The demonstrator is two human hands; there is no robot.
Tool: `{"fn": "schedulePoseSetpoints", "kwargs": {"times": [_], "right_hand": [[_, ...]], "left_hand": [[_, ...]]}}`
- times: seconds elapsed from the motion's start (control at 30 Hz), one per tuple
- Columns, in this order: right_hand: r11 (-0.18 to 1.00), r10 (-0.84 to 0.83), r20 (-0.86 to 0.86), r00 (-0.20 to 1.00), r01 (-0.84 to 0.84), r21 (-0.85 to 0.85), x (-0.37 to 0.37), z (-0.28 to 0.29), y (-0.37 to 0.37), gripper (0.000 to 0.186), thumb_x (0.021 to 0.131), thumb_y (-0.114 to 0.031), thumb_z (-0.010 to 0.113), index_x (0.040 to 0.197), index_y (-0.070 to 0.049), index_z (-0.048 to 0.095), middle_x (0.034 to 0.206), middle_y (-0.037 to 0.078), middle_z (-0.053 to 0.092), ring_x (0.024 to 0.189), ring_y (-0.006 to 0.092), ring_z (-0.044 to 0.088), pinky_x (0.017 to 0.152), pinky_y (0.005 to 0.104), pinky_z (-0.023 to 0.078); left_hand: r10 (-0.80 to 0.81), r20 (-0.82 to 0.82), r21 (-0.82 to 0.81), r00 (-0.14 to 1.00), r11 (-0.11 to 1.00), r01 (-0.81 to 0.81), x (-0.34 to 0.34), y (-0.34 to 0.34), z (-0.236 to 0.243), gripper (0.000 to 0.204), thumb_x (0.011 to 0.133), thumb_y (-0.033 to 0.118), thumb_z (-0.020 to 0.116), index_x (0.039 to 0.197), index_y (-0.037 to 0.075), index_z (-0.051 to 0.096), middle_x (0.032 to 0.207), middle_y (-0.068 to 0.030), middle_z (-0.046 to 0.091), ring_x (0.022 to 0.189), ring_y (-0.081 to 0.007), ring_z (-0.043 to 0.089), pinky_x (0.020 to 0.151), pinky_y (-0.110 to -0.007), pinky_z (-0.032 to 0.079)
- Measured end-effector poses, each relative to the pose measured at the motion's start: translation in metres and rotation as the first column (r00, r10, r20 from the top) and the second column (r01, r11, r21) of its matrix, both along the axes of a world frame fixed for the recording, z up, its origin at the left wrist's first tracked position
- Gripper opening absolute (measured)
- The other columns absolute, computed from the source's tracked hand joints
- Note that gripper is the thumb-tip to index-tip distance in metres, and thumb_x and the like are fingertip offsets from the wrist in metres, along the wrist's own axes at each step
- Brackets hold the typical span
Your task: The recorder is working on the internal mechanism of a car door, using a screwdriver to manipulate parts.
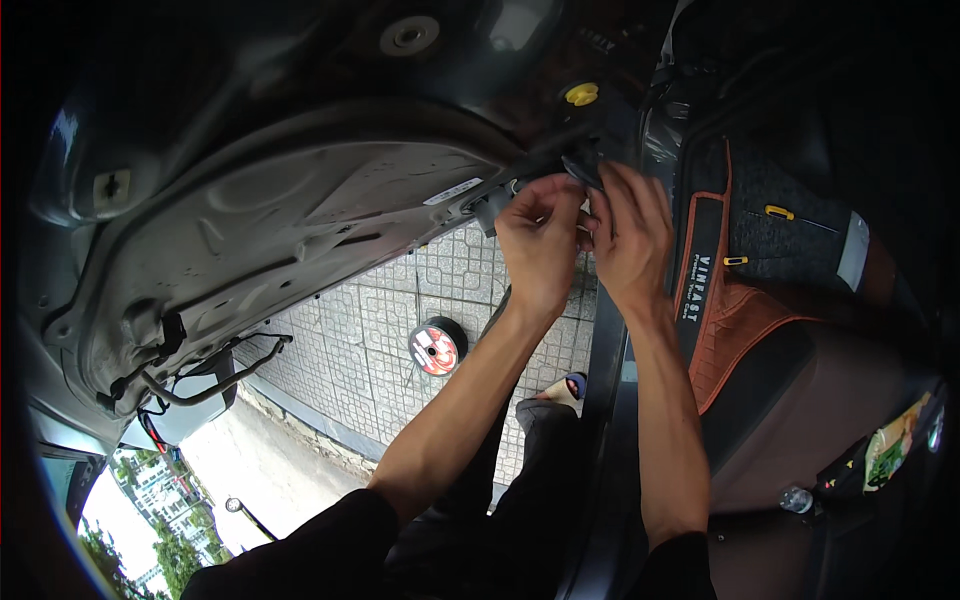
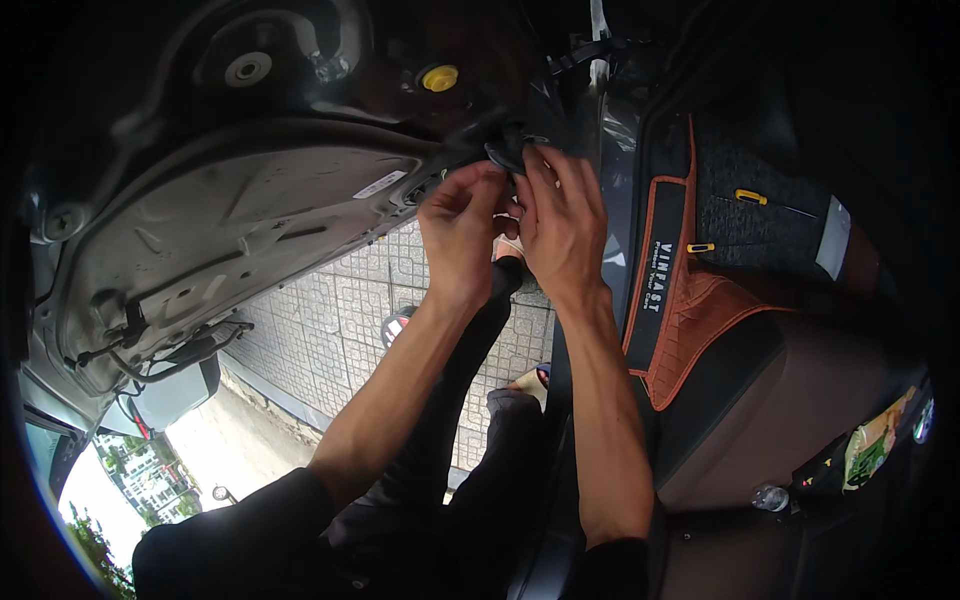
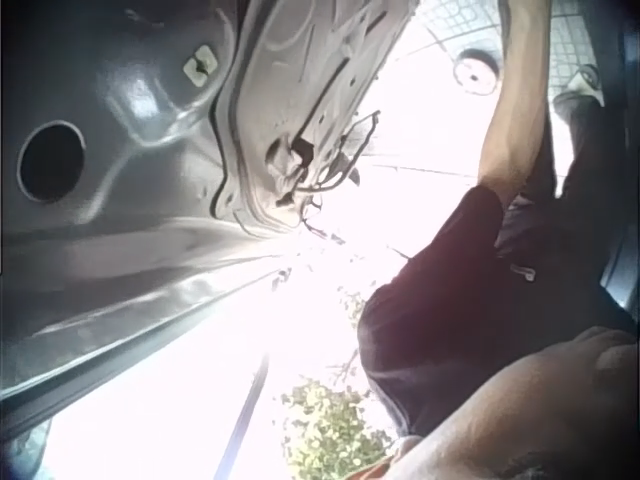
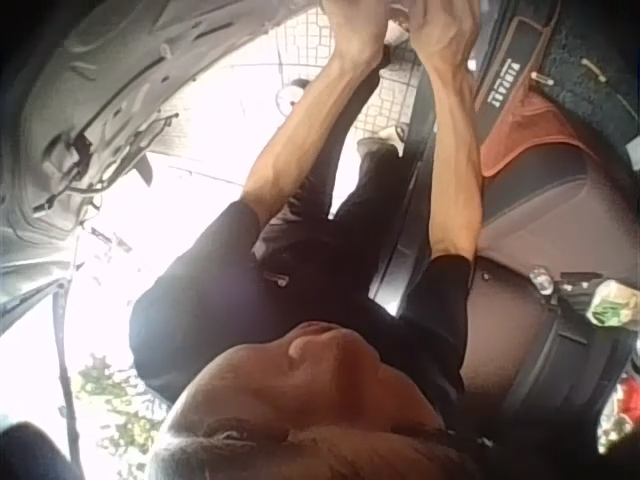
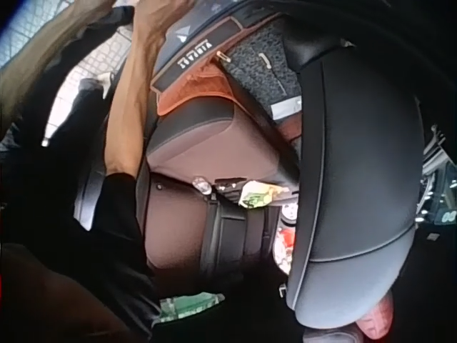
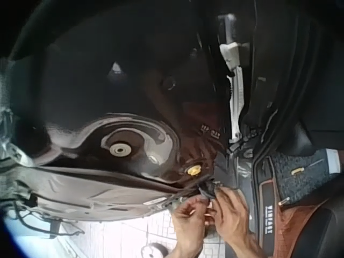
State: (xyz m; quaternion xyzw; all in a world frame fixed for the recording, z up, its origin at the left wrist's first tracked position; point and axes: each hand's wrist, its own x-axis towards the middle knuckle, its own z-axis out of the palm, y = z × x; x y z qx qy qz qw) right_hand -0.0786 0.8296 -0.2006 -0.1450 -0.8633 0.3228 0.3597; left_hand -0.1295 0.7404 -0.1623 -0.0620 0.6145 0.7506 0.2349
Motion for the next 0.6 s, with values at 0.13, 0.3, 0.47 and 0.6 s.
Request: {"fn": "schedulePoseSetpoints", "kwargs": {"times": [0.13,0.3,0.47,0.6], "right_hand": [[0.996,-0.007,0.015,1.0,0.006,0.086,0.004,-0.013,-0.008,0.034,0.084,0.001,0.07,0.117,0.006,0.066,0.114,0.013,0.063,0.088,0.0259,0.062,0.076,0.0381,0.054],[0.999,0.025,0.035,0.999,-0.026,0.04,0.009,-0.011,0.0,0.039,0.08,0.003,0.07,0.119,0.006,0.065,0.116,0.013,0.063,0.089,0.0259,0.062,0.078,0.0374,0.055],[0.953,0.131,0.034,0.991,-0.116,-0.281,0.017,-0.005,0.002,0.048,0.08,0.011,0.061,0.128,0.004,0.063,0.121,0.016,0.063,0.1,0.0317,0.066,0.084,0.0392,0.056],[0.573,0.149,-0.06,0.987,-0.136,-0.808,0.01,0.011,0.007,0.035,0.091,0.002,0.052,0.123,0.005,0.066,0.105,0.02,0.07,0.078,0.024,0.074,0.071,0.0317,0.059]], "left_hand": [[0.096,0.436,0.194,0.895,0.961,-0.197,-0.006,-0.003,0.009,0.012,0.097,0.018,0.068,0.098,0.006,0.069,0.075,0.004,0.061,0.059,-0.0058,0.05,0.054,-0.019,0.035],[-0.109,0.387,0.228,0.916,0.973,0.02,-0.008,0.0,0.005,0.013,0.095,0.027,0.074,0.093,0.019,0.064,0.068,0.0099,0.051,0.06,-0.0033,0.042,0.058,-0.022,0.034],[-0.095,0.563,0.347,0.821,0.929,-0.131,-0.002,0.001,0.009,0.015,0.097,0.025,0.07,0.088,0.017,0.061,0.066,0.0088,0.047,0.061,-0.005,0.042,0.056,-0.024,0.032],[-0.188,0.521,0.454,0.832,0.887,-0.084,-0.022,0.004,0.004,0.017,0.099,0.019,0.065,0.085,0.011,0.061,0.075,0.0025,0.06,0.07,-0.009,0.052,0.058,-0.025,0.038]]}}
